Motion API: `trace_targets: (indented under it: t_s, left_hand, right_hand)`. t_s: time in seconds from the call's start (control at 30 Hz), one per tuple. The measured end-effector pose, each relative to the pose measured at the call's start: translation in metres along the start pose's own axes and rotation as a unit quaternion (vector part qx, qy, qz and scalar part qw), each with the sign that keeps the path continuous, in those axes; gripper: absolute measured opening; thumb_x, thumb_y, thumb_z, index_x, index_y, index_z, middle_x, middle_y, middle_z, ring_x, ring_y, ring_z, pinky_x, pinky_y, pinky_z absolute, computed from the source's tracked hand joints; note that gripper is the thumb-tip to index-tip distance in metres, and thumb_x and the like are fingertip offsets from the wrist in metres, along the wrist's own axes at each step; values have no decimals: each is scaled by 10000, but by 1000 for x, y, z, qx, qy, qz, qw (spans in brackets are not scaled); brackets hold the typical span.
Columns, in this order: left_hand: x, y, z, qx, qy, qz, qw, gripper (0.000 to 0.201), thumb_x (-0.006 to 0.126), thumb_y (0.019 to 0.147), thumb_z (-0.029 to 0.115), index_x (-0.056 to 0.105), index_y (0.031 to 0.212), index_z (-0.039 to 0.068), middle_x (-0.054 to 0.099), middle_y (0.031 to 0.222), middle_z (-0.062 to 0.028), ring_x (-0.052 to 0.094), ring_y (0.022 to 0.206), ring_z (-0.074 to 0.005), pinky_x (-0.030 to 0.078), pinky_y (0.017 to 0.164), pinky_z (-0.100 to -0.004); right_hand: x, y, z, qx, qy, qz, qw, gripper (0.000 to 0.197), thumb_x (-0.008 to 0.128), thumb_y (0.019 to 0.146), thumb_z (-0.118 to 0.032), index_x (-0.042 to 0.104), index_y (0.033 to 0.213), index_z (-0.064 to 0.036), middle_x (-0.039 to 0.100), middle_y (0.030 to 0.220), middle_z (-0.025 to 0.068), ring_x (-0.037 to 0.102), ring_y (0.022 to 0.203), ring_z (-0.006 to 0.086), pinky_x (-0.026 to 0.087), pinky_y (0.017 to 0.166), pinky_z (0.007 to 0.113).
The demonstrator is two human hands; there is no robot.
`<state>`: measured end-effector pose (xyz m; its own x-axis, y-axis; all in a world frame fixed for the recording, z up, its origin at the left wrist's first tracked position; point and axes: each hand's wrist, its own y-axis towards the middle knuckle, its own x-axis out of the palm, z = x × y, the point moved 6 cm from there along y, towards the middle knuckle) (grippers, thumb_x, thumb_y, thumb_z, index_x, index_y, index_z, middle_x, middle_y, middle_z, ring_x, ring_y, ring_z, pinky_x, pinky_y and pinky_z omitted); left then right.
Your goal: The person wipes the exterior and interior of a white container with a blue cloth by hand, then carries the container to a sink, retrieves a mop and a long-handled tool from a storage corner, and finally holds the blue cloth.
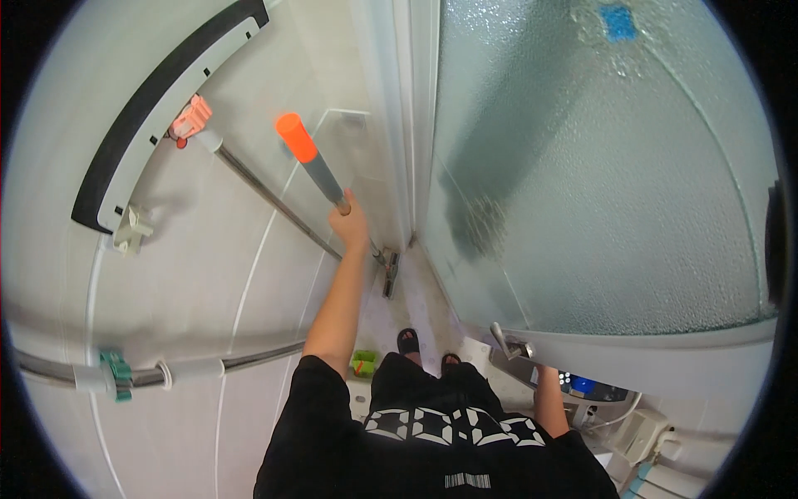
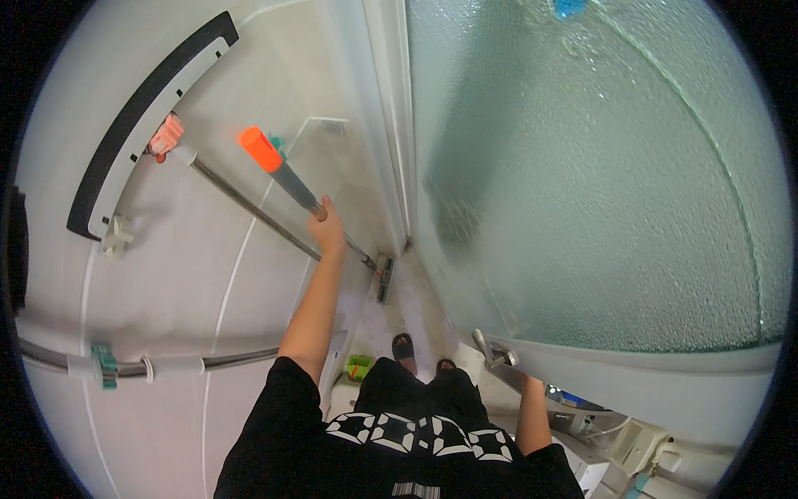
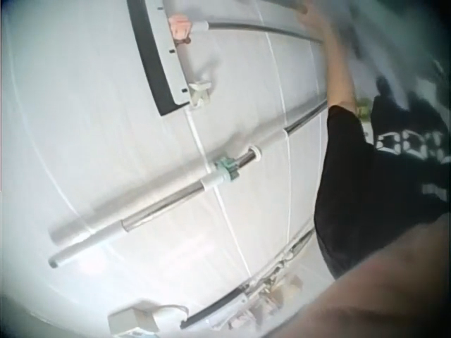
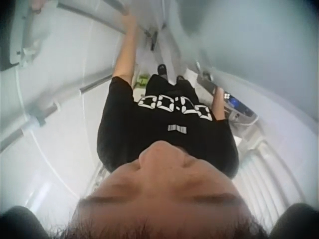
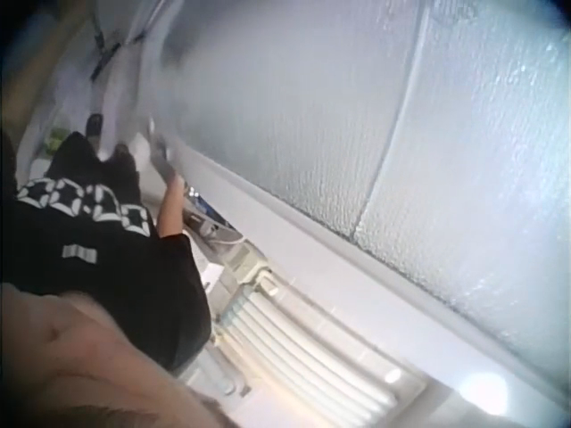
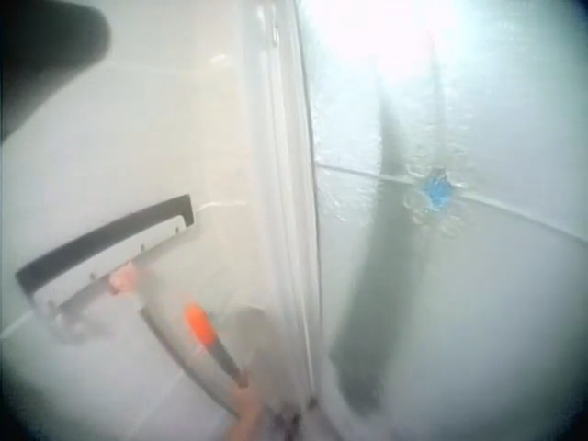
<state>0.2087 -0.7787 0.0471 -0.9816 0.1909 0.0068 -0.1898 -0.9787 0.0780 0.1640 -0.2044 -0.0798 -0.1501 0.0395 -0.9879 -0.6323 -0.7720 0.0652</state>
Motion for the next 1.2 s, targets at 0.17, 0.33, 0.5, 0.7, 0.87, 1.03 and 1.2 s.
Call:
trace_targets:
  t_s: [0.17, 0.33, 0.5, 0.7, 0.87, 1.03, 1.2]
  left_hand:
    - [18, 35, -22, -28, 0, 9, 1000, 469, 656, 948, 257, 412, 594, 71, 383, 547, 32, 347, 533, -90, 300, 508, -336]
    - [37, 63, -19, -56, 5, 24, 998, 379, 648, 932, 227, 527, 653, 0, 479, 587, -24, 430, 559, -139, 365, 551, -367]
    - [52, 87, -9, -53, 42, 31, 997, 331, 646, 912, 229, 599, 724, -39, 578, 648, -99, 528, 606, -212, 425, 614, -404]
    - [43, 106, -14, -69, 72, 95, 990, 323, 658, 883, 249, 628, 764, -50, 651, 710, -141, 609, 656, -274, 474, 666, -404]
    - [44, 108, -37, -121, 22, 76, 990, 352, 671, 897, 290, 646, 817, -53, 666, 737, -131, 625, 678, -258, 485, 677, -392]
    - [48, 100, -36, -90, 9, 65, 994, 351, 700, 890, 304, 672, 904, -46, 689, 800, -108, 635, 708, -242, 494, 701, -361]
    - [39, 82, -62, -100, 63, 24, 993, 368, 736, 867, 292, 688, 1017, -40, 704, 901, -120, 655, 847, -239, 497, 789, -366]
  right_hand:
    - [-16, 14, -37, -272, -570, 4, 776, 405, 535, 871, -74, 539, 1273, -24, 612, 1194, 182, 577, 1019, 313, 479, 871, 420]
    - [-36, 25, -56, -340, -667, 36, 662, 430, 529, 871, -69, 518, 1299, -24, 611, 1194, 174, 576, 1000, 295, 481, 853, 403]
    - [-47, 32, -67, -361, -692, 48, 624, 455, 522, 872, -65, 497, 1324, -24, 609, 1194, 166, 574, 982, 277, 482, 835, 385]
    - [-55, 40, -76, -376, -718, 67, 583, 485, 514, 873, -59, 472, 1355, -24, 608, 1194, 156, 572, 960, 255, 484, 814, 364]
    - [-61, 42, -82, -388, -728, 86, 559, 511, 508, 874, -55, 452, 1381, -23, 607, 1194, 148, 571, 941, 237, 486, 796, 347]
    - [-66, 43, -85, -394, -730, 100, 550, 538, 501, 875, -50, 431, 1407, -23, 605, 1194, 140, 569, 923, 219, 488, 778, 329]
    - [-71, 36, -84, -403, -729, 108, 542, 564, 494, 876, -45, 410, 1433, -23, 604, 1194, 131, 568, 904, 201, 490, 760, 312]
